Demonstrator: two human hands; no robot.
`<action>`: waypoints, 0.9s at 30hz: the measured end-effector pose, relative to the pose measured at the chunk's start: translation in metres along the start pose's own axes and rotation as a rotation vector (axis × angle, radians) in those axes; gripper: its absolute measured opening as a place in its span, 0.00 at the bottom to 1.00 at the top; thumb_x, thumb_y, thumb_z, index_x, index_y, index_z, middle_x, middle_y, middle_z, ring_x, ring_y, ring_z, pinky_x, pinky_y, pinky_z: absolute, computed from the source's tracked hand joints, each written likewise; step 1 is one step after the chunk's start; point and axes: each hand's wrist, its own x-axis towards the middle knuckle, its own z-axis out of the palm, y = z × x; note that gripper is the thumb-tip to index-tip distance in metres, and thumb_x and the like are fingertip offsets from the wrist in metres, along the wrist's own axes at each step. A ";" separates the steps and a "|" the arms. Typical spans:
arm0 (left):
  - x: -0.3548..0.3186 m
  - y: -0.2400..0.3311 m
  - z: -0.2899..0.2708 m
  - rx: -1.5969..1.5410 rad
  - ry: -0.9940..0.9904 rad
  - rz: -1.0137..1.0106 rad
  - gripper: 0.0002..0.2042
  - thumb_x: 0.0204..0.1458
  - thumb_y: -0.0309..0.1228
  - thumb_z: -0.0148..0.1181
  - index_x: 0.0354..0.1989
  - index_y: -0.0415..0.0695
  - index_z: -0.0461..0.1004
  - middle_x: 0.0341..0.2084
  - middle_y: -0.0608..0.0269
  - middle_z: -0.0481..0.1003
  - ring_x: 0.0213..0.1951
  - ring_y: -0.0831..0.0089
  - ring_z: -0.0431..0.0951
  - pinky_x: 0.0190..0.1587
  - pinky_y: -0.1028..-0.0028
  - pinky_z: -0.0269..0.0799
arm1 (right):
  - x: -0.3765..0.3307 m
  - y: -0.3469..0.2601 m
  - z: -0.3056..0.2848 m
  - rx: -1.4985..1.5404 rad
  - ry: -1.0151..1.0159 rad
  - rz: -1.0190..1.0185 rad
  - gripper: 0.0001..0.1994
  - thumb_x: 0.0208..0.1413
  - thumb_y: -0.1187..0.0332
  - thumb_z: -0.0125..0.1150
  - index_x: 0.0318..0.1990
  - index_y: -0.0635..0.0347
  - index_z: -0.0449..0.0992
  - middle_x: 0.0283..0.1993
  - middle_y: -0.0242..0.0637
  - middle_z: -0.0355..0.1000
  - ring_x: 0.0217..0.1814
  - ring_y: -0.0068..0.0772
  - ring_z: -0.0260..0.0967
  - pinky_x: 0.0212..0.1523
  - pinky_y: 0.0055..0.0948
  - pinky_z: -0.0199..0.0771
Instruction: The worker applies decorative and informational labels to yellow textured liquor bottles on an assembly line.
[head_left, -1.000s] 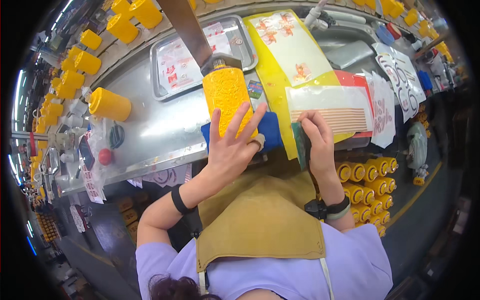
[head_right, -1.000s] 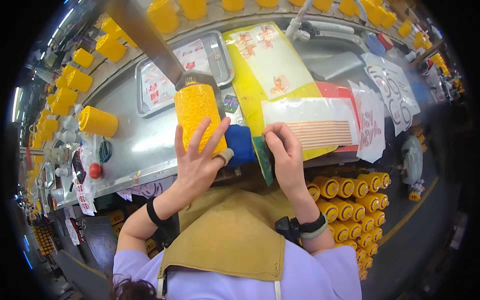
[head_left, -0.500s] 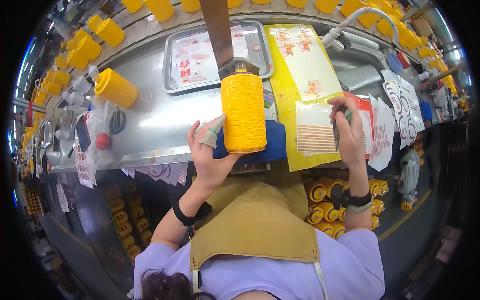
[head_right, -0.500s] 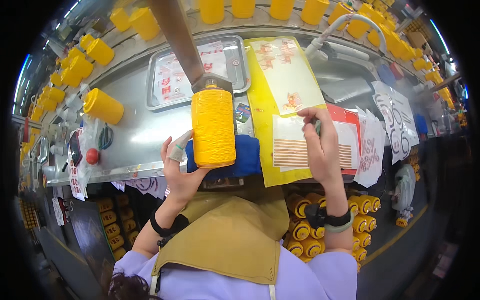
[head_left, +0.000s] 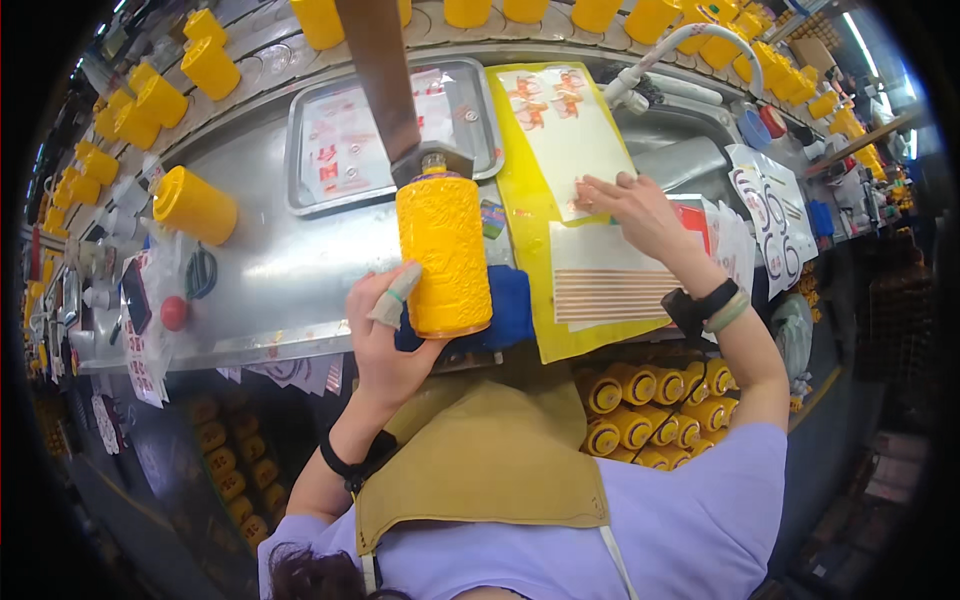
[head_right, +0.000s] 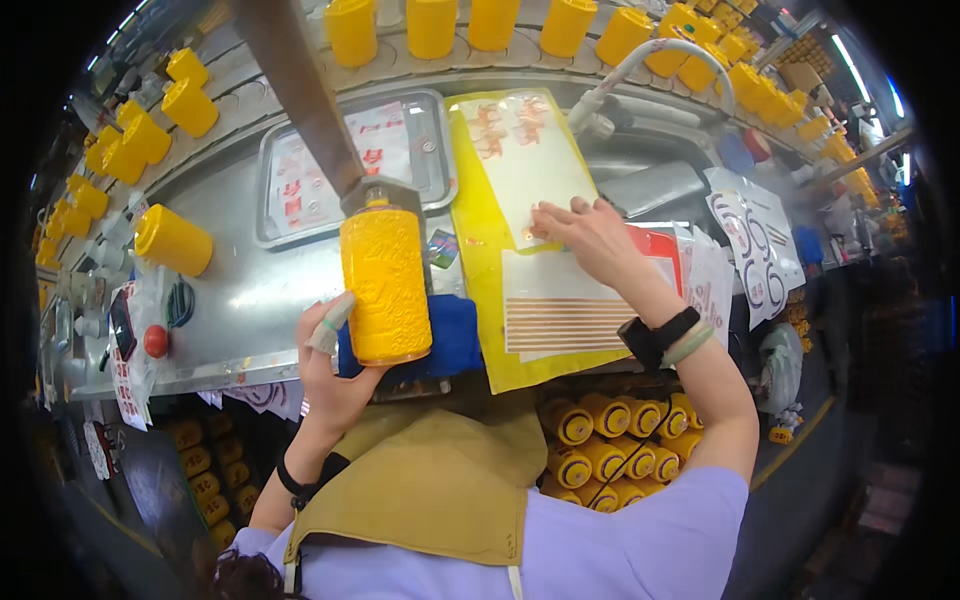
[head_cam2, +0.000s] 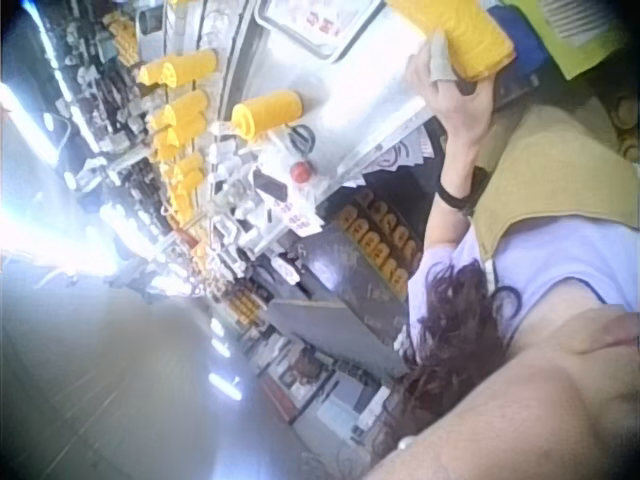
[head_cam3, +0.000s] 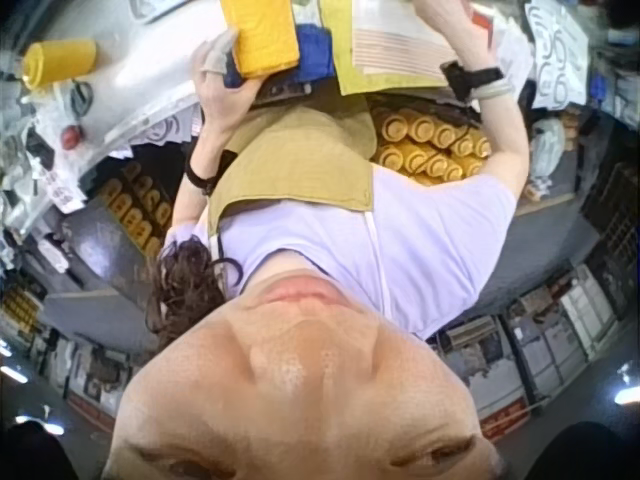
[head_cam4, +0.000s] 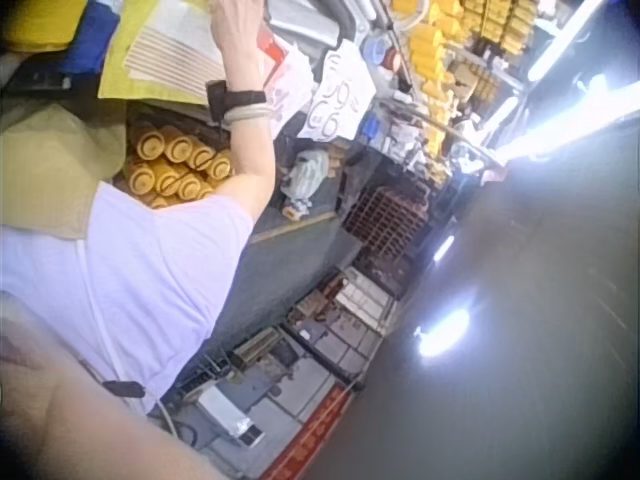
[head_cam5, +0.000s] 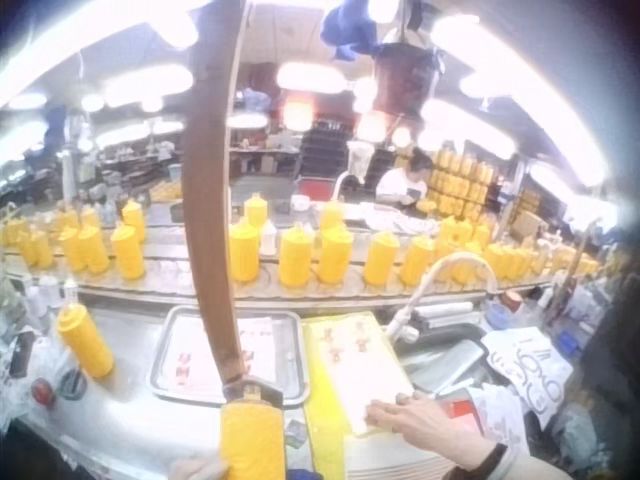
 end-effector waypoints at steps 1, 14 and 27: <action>0.002 -0.001 -0.001 0.039 -0.013 0.040 0.37 0.38 0.28 0.82 0.61 0.40 0.73 0.54 0.53 0.74 0.58 0.53 0.73 0.68 0.55 0.61 | -0.002 0.002 0.007 -0.055 0.001 -0.018 0.29 0.53 0.77 0.57 0.65 0.52 0.73 0.67 0.26 0.73 0.49 0.37 0.73 0.48 0.37 0.72; 0.003 -0.004 0.002 0.014 -0.008 0.018 0.37 0.35 0.29 0.83 0.59 0.41 0.75 0.54 0.55 0.74 0.58 0.54 0.73 0.67 0.56 0.62 | 0.031 0.008 0.042 -0.406 -0.176 0.325 0.10 0.55 0.67 0.61 0.42 0.59 0.81 0.40 0.36 0.77 0.48 0.35 0.76 0.40 0.38 0.73; 0.010 -0.005 0.002 0.044 -0.055 0.072 0.36 0.35 0.33 0.82 0.58 0.45 0.75 0.55 0.57 0.75 0.57 0.54 0.73 0.65 0.48 0.63 | -0.022 0.225 0.151 1.433 0.025 1.382 0.08 0.64 0.72 0.56 0.39 0.69 0.78 0.32 0.41 0.77 0.28 0.35 0.75 0.28 0.38 0.80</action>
